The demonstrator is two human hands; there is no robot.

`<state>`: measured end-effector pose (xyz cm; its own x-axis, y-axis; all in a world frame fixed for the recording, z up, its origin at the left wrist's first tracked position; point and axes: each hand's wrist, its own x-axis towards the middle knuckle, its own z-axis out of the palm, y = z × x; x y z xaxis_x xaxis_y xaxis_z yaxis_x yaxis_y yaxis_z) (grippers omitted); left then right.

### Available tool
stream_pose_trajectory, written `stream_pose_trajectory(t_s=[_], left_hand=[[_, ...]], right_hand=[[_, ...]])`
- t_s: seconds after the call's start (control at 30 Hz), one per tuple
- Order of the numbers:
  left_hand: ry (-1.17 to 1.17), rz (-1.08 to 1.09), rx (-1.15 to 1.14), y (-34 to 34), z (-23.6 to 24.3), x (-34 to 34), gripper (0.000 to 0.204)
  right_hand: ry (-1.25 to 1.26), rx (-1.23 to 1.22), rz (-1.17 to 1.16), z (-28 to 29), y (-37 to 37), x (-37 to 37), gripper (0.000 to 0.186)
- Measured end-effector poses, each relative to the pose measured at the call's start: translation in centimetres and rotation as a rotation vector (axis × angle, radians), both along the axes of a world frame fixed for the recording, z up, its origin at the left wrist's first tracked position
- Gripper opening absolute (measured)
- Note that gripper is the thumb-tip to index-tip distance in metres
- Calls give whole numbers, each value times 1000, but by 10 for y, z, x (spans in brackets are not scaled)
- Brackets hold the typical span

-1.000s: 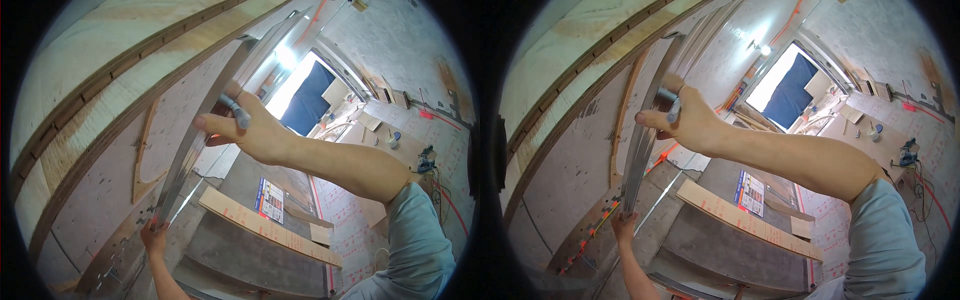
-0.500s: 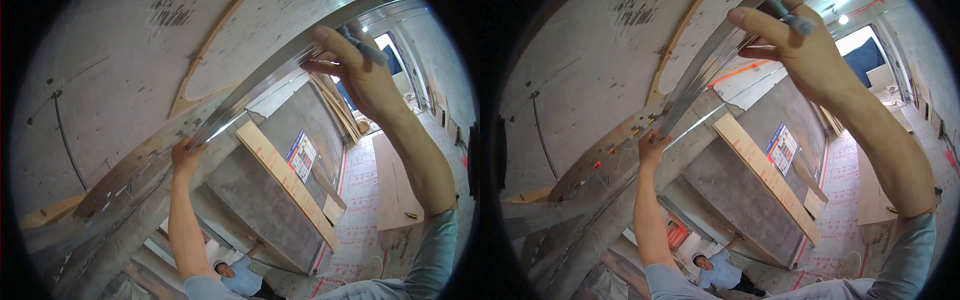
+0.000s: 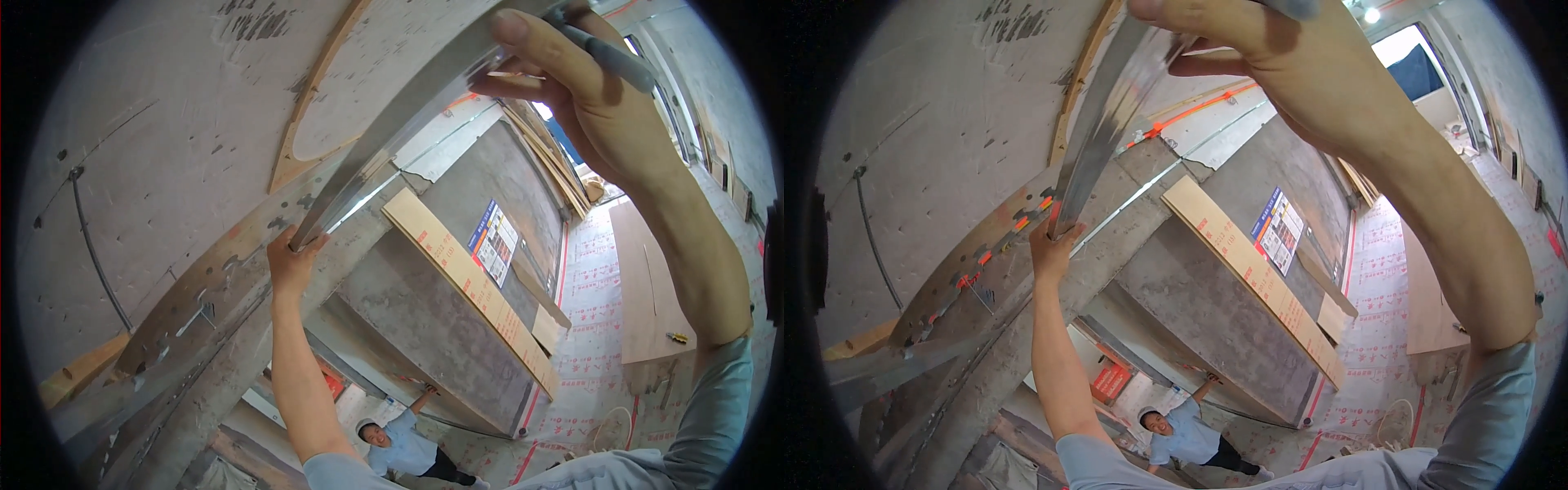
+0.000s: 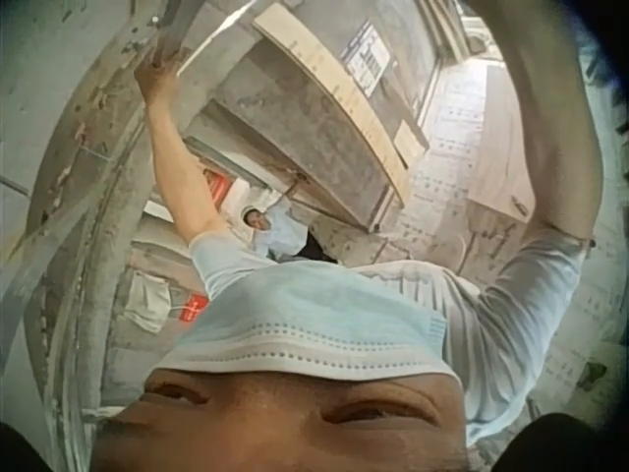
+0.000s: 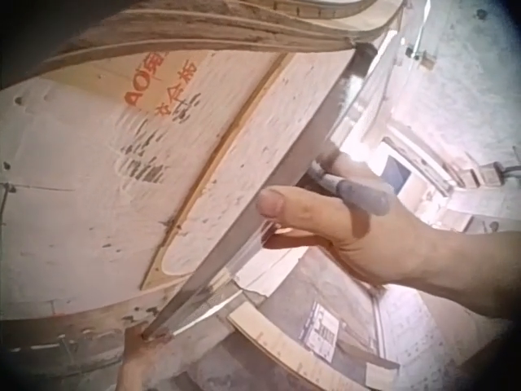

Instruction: Cutting metal studs with an angle grinder and marking them for installation.

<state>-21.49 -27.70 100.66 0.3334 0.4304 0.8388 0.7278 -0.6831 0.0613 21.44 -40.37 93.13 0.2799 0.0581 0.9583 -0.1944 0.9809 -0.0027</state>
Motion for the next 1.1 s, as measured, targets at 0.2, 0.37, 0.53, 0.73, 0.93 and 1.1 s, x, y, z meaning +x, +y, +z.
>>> stream_pose_trajectory(t_s=[0.2, 0.37, 0.53, 0.73, 0.93, 1.1], left_hand=[[63, 87, 292, 2, 1, -7, 29], [89, 180, 755, 16, -52, -18, 66], [490, -84, 959, -36, -96, 58, 53], [417, -246, 1131, -96, -50, 153, 52], [257, -248, 760, -116, -23, 225, 66], [211, -65, 623, -113, -10, 230, 51]], right_hand=[[-17, -11, -23, 14, 2, 1, 50], [37, 26, -186, 9, -13, 2, 52], [-16, -87, -194, 8, -16, 2, 57], [4, 1, -144, 9, -10, -2, 57], [-20, -53, -134, 6, -17, 0, 58], [4, -49, -167, 5, -20, -2, 59]])
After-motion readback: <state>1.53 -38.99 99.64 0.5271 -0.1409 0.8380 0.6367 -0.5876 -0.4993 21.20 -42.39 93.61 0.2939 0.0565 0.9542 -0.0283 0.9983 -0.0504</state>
